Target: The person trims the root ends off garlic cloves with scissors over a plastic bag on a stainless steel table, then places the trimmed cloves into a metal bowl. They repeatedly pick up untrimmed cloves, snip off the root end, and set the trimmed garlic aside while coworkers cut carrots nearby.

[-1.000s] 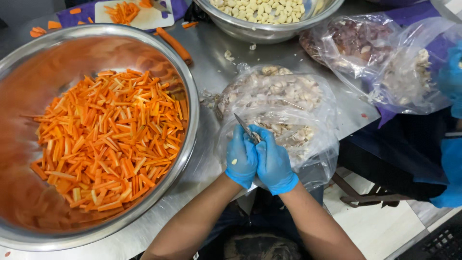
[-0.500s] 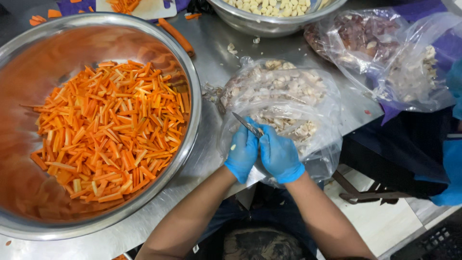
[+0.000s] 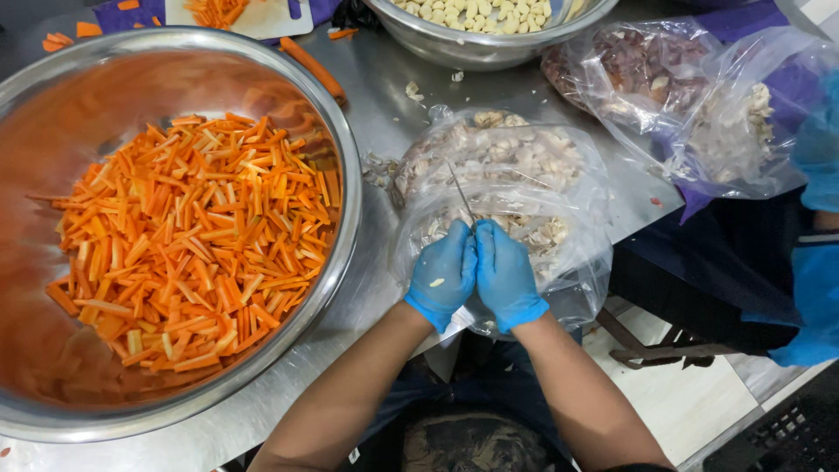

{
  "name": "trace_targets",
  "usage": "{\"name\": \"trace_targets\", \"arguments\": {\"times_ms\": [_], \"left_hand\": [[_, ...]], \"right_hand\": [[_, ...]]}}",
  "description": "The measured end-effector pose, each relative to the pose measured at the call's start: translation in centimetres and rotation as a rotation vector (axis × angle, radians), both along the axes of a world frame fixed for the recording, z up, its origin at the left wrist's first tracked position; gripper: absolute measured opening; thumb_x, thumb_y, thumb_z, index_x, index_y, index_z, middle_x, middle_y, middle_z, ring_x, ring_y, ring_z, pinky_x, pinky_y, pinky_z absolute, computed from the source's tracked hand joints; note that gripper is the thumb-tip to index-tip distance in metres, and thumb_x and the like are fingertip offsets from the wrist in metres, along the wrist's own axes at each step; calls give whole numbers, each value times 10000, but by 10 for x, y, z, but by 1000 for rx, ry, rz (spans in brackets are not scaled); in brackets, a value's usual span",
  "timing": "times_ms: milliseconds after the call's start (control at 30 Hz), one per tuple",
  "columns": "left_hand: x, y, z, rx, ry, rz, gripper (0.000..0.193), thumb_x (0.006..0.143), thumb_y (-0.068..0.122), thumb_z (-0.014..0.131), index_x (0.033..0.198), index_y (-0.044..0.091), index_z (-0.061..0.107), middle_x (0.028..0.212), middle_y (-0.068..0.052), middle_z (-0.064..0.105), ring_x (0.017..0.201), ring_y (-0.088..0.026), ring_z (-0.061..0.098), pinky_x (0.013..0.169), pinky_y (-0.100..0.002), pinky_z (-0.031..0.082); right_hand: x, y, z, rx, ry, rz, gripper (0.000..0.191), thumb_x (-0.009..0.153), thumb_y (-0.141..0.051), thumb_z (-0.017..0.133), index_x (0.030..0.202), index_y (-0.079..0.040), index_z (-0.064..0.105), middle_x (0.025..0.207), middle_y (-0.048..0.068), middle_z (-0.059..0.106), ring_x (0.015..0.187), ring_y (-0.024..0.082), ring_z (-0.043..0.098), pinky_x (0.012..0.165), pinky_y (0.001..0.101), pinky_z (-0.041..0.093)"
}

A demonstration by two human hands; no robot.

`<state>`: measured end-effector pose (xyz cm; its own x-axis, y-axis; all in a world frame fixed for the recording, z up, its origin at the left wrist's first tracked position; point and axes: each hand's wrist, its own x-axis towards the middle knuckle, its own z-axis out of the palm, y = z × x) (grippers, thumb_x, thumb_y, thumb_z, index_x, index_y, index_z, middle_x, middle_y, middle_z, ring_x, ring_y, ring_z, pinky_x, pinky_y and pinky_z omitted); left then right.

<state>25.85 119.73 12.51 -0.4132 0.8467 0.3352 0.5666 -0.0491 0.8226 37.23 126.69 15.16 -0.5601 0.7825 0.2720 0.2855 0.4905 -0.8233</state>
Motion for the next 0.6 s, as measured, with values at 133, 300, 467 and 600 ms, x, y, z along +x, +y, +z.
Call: {"name": "trace_targets", "arguments": {"times_ms": [133, 300, 467, 600], "left_hand": [[-4, 6, -8, 213, -345, -69, 236, 1146, 254, 456, 1081, 58, 569, 874, -148, 623, 805, -342, 594, 713, -439, 501], [-11, 17, -18, 104, -1293, -104, 343, 1088, 365, 424, 1040, 105, 642, 828, -7, 626, 711, -118, 550, 628, -298, 446], [-15, 10, -21, 210, -1401, -337, 350, 1123, 402, 429, 1015, 132, 624, 756, -44, 573, 622, -149, 519, 558, -307, 448], [-16, 9, -16, 122, -1439, -217, 235, 1038, 276, 465, 1032, 89, 606, 879, -64, 636, 735, -182, 595, 609, -337, 479]], "right_hand": [[3, 2, -3, -30, 162, 25, 295, 1133, -254, 453, 1119, -18, 629, 874, 154, 639, 755, 287, 618, 649, 373, 485], [3, -1, 2, -511, 274, 7, 285, 1089, -307, 447, 1003, -83, 601, 696, -24, 516, 559, 57, 446, 497, 242, 374], [-1, -3, 14, -722, 327, 6, 249, 1081, -298, 463, 1021, -98, 599, 689, -22, 485, 539, 66, 422, 463, 244, 346], [6, -2, 27, -833, 224, 3, 390, 1088, -361, 407, 978, -66, 636, 649, 11, 511, 472, 100, 435, 415, 264, 352]]}}
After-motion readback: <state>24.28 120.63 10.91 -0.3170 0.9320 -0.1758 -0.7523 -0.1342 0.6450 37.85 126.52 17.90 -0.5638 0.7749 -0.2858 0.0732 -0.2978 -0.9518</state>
